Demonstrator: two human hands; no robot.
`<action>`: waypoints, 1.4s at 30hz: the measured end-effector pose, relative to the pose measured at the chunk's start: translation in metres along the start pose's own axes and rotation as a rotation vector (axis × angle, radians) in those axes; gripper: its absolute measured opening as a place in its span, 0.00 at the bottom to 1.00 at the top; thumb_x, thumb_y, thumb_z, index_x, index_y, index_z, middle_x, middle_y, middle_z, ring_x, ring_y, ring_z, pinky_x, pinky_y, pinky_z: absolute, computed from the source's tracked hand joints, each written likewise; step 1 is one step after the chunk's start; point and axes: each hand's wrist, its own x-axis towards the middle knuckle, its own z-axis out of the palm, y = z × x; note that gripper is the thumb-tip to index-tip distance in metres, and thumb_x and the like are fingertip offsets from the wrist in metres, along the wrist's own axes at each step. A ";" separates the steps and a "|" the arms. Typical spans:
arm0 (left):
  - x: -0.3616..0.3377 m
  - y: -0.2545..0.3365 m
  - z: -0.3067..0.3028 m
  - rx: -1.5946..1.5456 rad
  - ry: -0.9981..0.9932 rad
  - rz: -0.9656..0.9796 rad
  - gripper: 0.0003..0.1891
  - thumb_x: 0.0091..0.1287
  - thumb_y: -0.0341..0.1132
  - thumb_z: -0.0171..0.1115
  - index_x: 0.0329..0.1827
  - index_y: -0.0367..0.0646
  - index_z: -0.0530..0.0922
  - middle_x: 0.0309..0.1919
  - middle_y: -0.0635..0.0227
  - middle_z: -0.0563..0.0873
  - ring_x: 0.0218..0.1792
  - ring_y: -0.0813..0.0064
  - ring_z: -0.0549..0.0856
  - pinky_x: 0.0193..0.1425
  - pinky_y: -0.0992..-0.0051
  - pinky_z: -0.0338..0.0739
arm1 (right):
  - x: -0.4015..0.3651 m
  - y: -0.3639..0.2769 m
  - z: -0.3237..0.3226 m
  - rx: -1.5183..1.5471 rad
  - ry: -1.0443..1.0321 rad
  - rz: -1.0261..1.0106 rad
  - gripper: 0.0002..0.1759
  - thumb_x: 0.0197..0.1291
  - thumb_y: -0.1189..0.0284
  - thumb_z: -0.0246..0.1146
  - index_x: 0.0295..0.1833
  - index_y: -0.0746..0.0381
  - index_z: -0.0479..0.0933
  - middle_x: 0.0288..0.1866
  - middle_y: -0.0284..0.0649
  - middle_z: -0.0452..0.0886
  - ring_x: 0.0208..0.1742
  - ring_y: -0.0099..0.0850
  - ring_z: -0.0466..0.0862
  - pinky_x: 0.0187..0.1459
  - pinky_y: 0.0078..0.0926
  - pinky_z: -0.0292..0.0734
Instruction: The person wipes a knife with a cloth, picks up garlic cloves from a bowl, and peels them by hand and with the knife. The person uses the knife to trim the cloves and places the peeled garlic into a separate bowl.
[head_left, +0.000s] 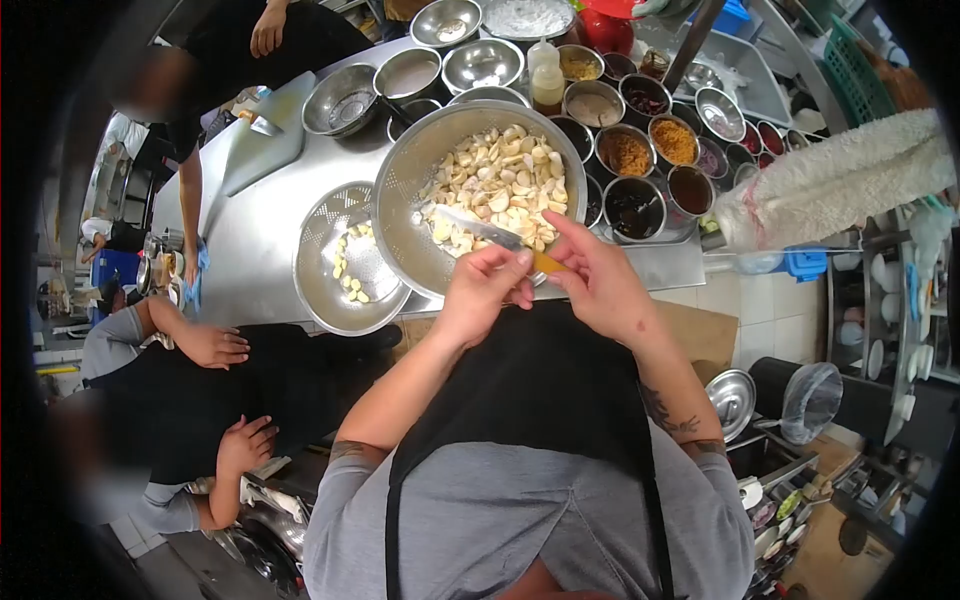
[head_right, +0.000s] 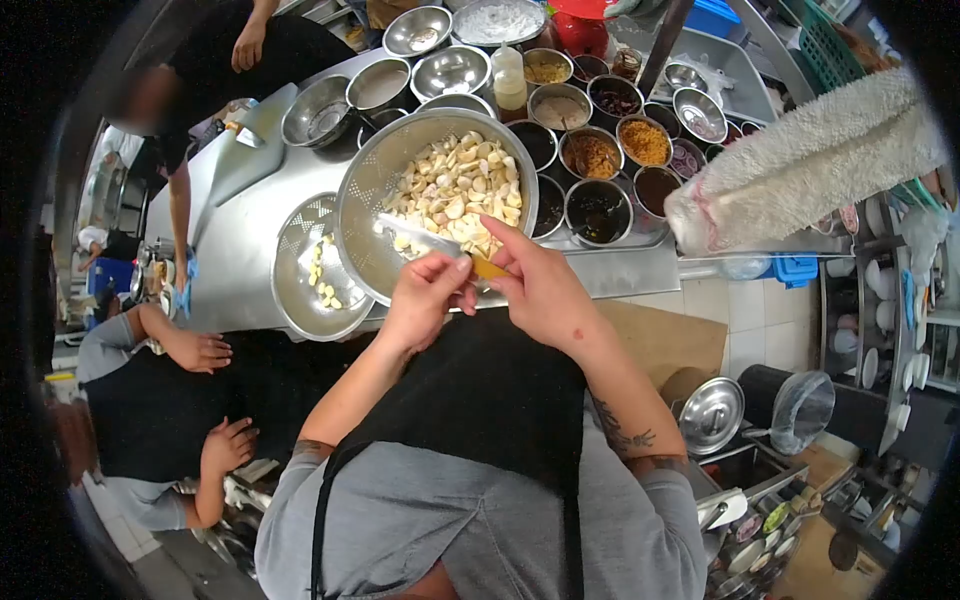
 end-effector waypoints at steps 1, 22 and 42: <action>0.000 0.003 0.000 -0.043 0.044 0.007 0.10 0.71 0.36 0.63 0.38 0.36 0.80 0.24 0.67 0.83 0.24 0.79 0.81 0.31 0.80 0.79 | -0.003 0.004 -0.001 -0.011 -0.004 0.001 0.35 0.58 0.86 0.59 0.73 0.59 0.62 0.38 0.43 0.79 0.35 0.31 0.82 0.39 0.27 0.77; 0.029 0.050 -0.069 1.012 0.197 0.379 0.09 0.66 0.30 0.64 0.46 0.37 0.83 0.31 0.67 0.86 0.30 0.77 0.83 0.36 0.75 0.78 | -0.012 0.011 -0.023 0.184 0.185 0.074 0.22 0.69 0.73 0.59 0.67 0.64 0.71 0.35 0.29 0.78 0.35 0.14 0.72 0.39 0.13 0.70; 0.056 0.037 -0.073 1.510 0.114 0.551 0.07 0.55 0.32 0.66 0.29 0.40 0.76 0.31 0.59 0.84 0.31 0.60 0.85 0.37 0.64 0.79 | 0.026 0.021 0.003 0.141 0.218 -0.085 0.16 0.67 0.73 0.62 0.58 0.66 0.79 0.42 0.38 0.82 0.41 0.19 0.78 0.43 0.16 0.72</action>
